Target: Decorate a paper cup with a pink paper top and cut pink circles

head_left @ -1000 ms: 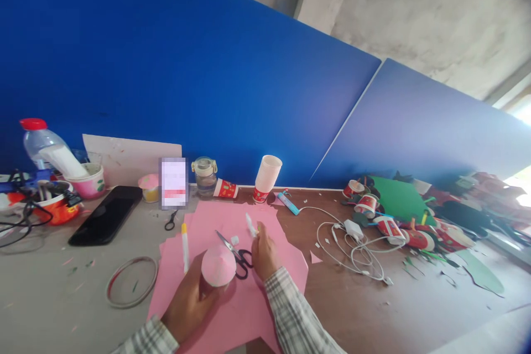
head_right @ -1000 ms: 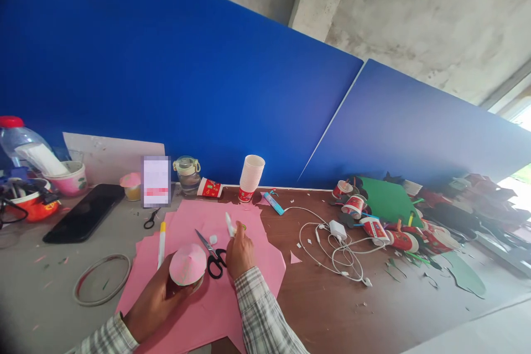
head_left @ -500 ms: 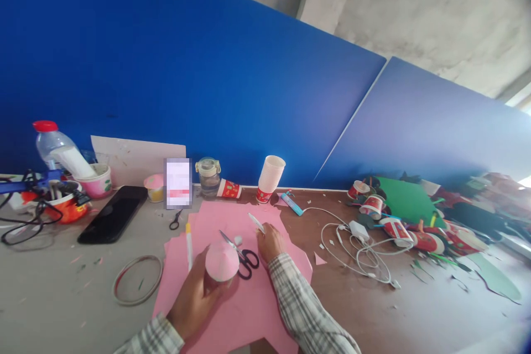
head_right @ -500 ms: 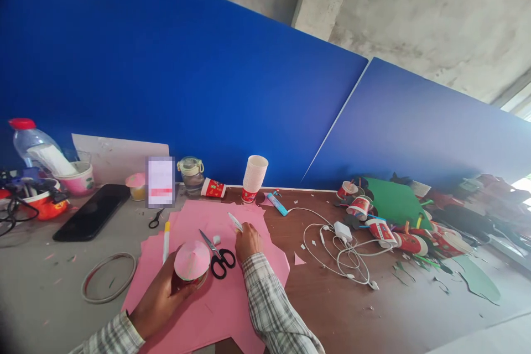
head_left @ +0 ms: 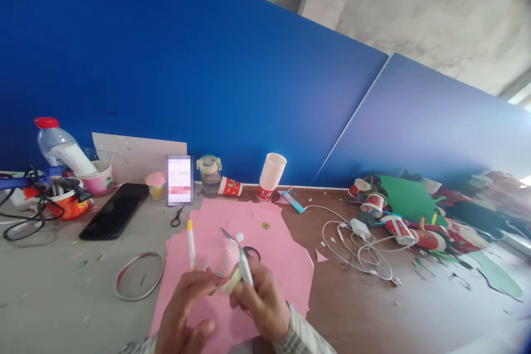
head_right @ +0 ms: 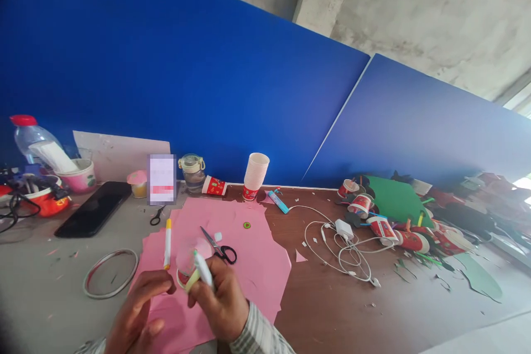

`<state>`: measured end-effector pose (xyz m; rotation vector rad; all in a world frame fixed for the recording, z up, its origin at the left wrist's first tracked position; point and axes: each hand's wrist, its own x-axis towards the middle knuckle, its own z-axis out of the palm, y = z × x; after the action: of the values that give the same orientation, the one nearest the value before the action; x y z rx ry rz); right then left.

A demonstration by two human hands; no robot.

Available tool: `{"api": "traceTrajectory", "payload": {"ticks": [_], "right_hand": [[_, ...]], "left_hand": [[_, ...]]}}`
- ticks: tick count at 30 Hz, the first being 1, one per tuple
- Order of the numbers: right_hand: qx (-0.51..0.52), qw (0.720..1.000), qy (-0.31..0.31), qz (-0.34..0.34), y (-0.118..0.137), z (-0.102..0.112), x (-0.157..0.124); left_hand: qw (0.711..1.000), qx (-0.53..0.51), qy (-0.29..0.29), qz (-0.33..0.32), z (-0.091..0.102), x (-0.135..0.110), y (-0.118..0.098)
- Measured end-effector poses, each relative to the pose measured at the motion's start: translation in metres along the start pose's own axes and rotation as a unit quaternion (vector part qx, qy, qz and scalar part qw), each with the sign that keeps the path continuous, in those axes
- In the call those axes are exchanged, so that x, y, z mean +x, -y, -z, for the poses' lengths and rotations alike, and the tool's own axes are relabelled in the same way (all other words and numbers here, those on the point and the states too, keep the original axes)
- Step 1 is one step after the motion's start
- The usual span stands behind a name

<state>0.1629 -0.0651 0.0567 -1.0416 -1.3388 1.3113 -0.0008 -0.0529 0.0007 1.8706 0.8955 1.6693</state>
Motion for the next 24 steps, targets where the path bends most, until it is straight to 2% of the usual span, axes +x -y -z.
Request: {"api": "traceTrajectory", "payload": {"ticks": [3,5,7,12,16,18,21,24], "right_hand": [[0.020,0.999,0.037,0.003,-0.008,-0.014,-0.004],[0.020,0.999,0.025,0.013,-0.014,-0.018,-0.004],[0.008,1.000,0.016,0.020,-0.018,-0.018,-0.002],[0.024,0.997,0.056,0.053,-0.010,-0.011,0.001],[0.033,0.996,-0.020,0.084,-0.009,0.002,0.002],[-0.019,0.995,-0.033,0.096,-0.012,0.008,0.002],[-0.138,0.984,0.002,0.110,-0.015,0.010,0.002],[-0.200,0.974,0.023,0.104,-0.014,0.004,0.002]], "left_hand": [[1.000,-0.007,0.008,-0.005,-0.007,-0.004,-0.002],[1.000,-0.005,0.004,0.010,-0.010,-0.005,-0.001],[0.999,-0.007,0.002,0.036,-0.012,-0.004,-0.001],[0.996,-0.030,-0.002,0.089,-0.009,0.007,-0.007],[0.989,-0.057,-0.056,0.125,-0.004,0.023,-0.009],[0.982,-0.076,-0.088,0.150,-0.001,0.026,-0.004],[0.966,-0.119,-0.116,0.200,0.001,0.024,0.006],[0.954,-0.140,-0.128,0.232,0.001,0.021,0.014]]}}
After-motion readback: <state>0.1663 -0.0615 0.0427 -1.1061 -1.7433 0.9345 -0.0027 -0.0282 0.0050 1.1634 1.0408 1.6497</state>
